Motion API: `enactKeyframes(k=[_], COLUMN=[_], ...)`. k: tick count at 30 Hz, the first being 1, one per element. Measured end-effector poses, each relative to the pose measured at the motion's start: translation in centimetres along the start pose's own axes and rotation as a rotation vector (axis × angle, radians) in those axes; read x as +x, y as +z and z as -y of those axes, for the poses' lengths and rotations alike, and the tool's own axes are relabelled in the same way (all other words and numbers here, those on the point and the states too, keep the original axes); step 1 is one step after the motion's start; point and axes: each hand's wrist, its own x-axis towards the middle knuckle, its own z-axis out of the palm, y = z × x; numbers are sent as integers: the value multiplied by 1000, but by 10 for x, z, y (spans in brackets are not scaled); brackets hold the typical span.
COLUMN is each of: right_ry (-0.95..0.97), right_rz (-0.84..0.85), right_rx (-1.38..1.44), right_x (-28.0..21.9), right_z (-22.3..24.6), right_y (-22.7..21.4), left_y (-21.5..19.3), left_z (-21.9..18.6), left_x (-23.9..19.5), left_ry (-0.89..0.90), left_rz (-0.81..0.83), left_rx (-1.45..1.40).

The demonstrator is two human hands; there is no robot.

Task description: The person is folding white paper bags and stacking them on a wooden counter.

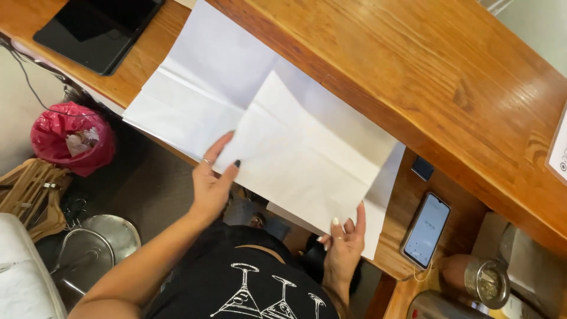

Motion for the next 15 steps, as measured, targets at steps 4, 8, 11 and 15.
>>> enactKeyframes(k=[4,8,11,15], right_ry=[-22,-148,-100,-61], right_rz=[123,377,456,494], right_rx=[53,20,-16,-60], right_x=[26,38,34,31], right_z=[-20,-18,-21,-40], right_y=[58,114,142,149], left_y=[-53,-105,-128,-145], left_z=[3,17,17,34], left_x=[42,83,98,102], left_ry=[-34,-42,-2,-51], left_rz=[-120,-251,-298,-189], left_rx=[-23,25,266,695])
